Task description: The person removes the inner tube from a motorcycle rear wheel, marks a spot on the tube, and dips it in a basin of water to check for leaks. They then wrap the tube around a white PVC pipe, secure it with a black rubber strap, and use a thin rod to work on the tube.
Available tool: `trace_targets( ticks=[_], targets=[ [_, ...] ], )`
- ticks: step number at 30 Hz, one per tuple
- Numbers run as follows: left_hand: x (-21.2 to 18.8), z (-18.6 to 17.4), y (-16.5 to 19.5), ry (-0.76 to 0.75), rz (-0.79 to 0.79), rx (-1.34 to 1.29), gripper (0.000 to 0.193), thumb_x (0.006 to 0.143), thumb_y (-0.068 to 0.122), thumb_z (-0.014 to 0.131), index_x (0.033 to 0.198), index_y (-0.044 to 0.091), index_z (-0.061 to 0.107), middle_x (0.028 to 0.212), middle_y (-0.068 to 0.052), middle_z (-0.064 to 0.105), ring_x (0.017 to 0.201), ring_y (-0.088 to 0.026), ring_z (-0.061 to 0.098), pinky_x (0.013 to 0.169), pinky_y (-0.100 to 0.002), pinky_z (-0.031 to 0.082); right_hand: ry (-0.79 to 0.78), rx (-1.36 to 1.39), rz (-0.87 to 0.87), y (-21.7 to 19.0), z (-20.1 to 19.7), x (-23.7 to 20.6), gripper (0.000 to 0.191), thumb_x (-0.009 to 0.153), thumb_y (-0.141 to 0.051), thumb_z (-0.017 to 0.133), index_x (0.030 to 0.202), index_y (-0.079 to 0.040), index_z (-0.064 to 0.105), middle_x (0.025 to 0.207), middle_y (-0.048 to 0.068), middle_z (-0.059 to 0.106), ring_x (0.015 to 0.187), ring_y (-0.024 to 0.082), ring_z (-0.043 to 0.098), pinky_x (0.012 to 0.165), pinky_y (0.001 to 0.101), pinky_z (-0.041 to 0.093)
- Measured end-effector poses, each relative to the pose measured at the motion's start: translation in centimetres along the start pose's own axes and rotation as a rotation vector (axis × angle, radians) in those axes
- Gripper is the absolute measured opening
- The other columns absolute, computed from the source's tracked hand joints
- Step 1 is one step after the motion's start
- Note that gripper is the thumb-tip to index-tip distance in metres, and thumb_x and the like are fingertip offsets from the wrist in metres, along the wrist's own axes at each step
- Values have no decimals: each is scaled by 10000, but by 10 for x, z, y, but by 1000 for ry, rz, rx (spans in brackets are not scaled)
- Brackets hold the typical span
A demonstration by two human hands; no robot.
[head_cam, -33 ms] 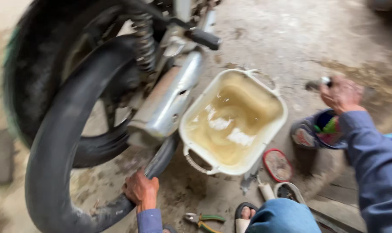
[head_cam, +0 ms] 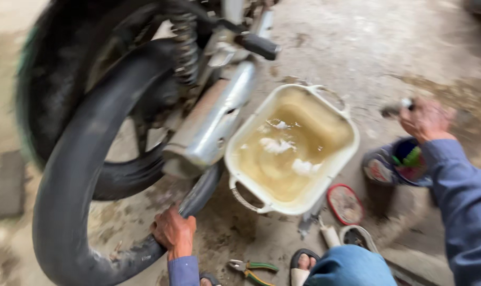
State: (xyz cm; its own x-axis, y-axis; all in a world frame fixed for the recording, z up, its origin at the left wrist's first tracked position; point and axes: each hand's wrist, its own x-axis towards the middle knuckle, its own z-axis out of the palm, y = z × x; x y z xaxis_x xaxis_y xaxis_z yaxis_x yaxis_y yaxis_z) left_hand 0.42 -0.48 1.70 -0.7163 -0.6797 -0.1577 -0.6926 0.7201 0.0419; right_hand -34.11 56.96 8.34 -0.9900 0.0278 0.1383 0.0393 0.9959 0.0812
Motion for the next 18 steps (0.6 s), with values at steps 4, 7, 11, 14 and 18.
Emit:
trace_targets(
  ticks=[4, 7, 11, 14, 18],
  targets=[
    [-17, -69, -10, -8, 59, 38, 513, 700, 293, 796, 1208, 255, 733, 1081, -47, 749, 1116, -262, 615, 1024, -440, 419, -201, -182, -44, -15, 16, 4, 336, 919, -452, 655, 982, -148, 786, 1071, 199, 776, 1105, 448, 686, 1053, 784, 297],
    [-33, -118, -13, -130, 59, 67, 502, 716, 256, 787, 1214, 258, 728, 1044, -48, 753, 1107, -252, 618, 1014, -410, 434, -313, -168, -11, -27, 29, 9, 342, 979, -439, 644, 1016, -115, 749, 1029, 190, 757, 1003, 396, 667, 959, 671, 358],
    [-62, -163, 2, 40, 321, -139, 752, 596, 220, 851, 1321, 153, 666, 1068, -145, 728, 1037, -323, 620, 931, -471, 417, -357, -139, 11, -45, 44, 19, 358, 1060, -422, 629, 1062, -71, 700, 972, 179, 733, 868, 327, 643, 833, 521, 440],
    [-67, -183, 21, -335, 162, -42, 794, 678, 245, 837, 1426, 207, 571, 1033, -75, 744, 1095, -268, 627, 975, -434, 445, -235, -29, -49, -61, 53, 38, 375, 1120, -409, 617, 1096, -38, 664, 930, 171, 714, 766, 276, 625, 739, 408, 502],
    [-76, -197, 36, -513, 224, -30, 866, 751, 347, 843, 1525, 261, 463, 1138, -133, 689, 1015, -258, 646, 926, -418, 474, -708, 761, -303, -168, 87, -20, 453, 813, -199, 671, 1258, -150, 740, 1013, 75, 811, 753, 215, 731, 659, 377, 592]
  ],
)
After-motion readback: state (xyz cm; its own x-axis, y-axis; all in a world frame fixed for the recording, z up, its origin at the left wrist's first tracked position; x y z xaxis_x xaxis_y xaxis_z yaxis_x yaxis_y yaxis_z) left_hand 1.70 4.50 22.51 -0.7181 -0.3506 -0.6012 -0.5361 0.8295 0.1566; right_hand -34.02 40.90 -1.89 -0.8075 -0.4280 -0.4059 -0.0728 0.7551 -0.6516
